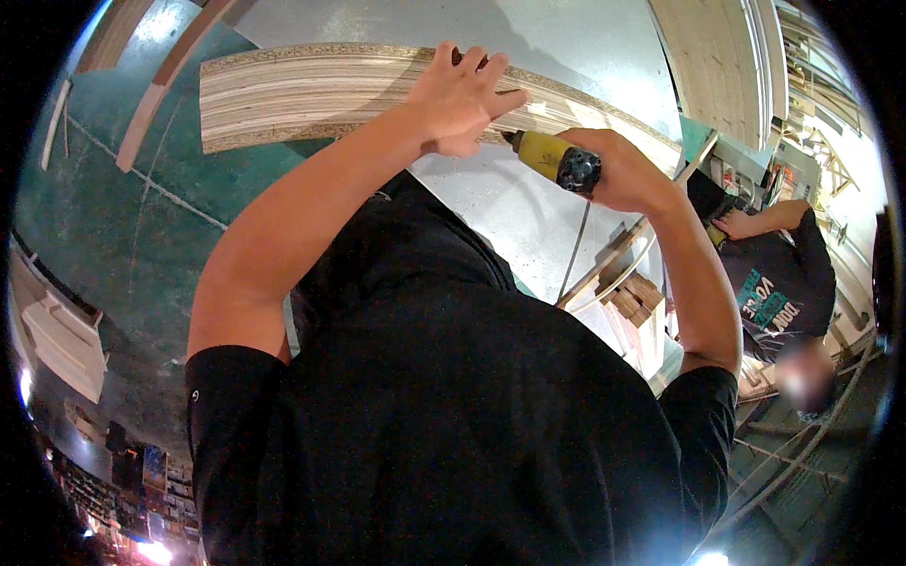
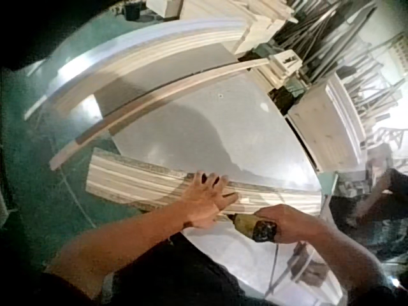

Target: The person assembles wooden frames by aligning multiple thin wooden strips on a workbench and securing them with a nail gun. The person repeatedly picks up strips, positions them, and drives nails into the wood to fasten the components together.

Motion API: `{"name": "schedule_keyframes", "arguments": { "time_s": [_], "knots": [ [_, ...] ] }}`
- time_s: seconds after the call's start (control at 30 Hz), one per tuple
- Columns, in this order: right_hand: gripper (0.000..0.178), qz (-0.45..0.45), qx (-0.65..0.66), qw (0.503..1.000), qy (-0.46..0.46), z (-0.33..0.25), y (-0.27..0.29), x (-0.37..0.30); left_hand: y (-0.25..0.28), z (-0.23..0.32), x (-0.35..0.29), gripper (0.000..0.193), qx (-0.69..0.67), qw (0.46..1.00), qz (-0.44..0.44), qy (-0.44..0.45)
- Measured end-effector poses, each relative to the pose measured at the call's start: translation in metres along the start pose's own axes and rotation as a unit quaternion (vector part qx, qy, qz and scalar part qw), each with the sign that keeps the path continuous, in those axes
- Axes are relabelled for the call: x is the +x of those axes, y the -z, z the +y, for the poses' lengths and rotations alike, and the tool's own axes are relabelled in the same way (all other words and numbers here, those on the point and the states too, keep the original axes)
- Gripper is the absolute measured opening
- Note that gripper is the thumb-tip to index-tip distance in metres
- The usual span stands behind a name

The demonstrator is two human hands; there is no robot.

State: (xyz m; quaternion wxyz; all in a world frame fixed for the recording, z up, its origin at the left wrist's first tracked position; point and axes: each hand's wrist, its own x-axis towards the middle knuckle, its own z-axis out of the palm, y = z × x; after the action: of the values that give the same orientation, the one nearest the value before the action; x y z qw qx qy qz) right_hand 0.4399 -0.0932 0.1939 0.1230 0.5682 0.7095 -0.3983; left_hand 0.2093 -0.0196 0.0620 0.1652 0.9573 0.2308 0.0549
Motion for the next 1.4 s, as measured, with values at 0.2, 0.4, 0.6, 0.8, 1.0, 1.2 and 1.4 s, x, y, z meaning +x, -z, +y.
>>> {"name": "schedule_keyframes", "arguments": {
  "time_s": [0.2, 0.4, 0.6, 0.8, 1.0, 1.2, 1.4],
  "knots": [
    [0.058, -0.028, -0.001, 0.998, -0.050, -0.007, 0.002, 0.000, -0.004, 0.001, -0.001, 0.083, -0.005, 1.000, 0.020, 0.002],
    [0.044, -0.045, 0.010, 0.998, -0.053, -0.017, 0.011, 0.000, -0.002, 0.000, 0.003, 0.089, 0.002, 1.000, -0.011, 0.010],
    [0.060, -0.018, 0.025, 0.987, -0.155, -0.017, 0.049, 0.008, -0.002, -0.002, 0.001, 0.092, -0.039, 0.999, 0.015, 0.005],
    [0.059, 0.026, -0.026, 0.996, -0.081, -0.001, 0.054, 0.032, 0.004, -0.003, -0.005, 0.082, -0.077, 0.997, 0.017, -0.019],
    [0.060, -0.011, -0.027, 0.993, -0.118, -0.010, 0.060, 0.040, 0.006, -0.001, -0.006, 0.075, -0.092, 0.996, 0.007, -0.011],
    [0.058, -0.017, -0.028, 0.993, -0.114, -0.008, 0.064, 0.042, 0.008, -0.001, -0.004, 0.073, -0.108, 0.994, -0.008, -0.001],
    [0.058, -0.017, -0.031, 0.997, -0.064, -0.003, 0.063, 0.044, 0.004, -0.001, -0.004, 0.068, -0.103, 0.995, 0.011, -0.003]
  ]
}}
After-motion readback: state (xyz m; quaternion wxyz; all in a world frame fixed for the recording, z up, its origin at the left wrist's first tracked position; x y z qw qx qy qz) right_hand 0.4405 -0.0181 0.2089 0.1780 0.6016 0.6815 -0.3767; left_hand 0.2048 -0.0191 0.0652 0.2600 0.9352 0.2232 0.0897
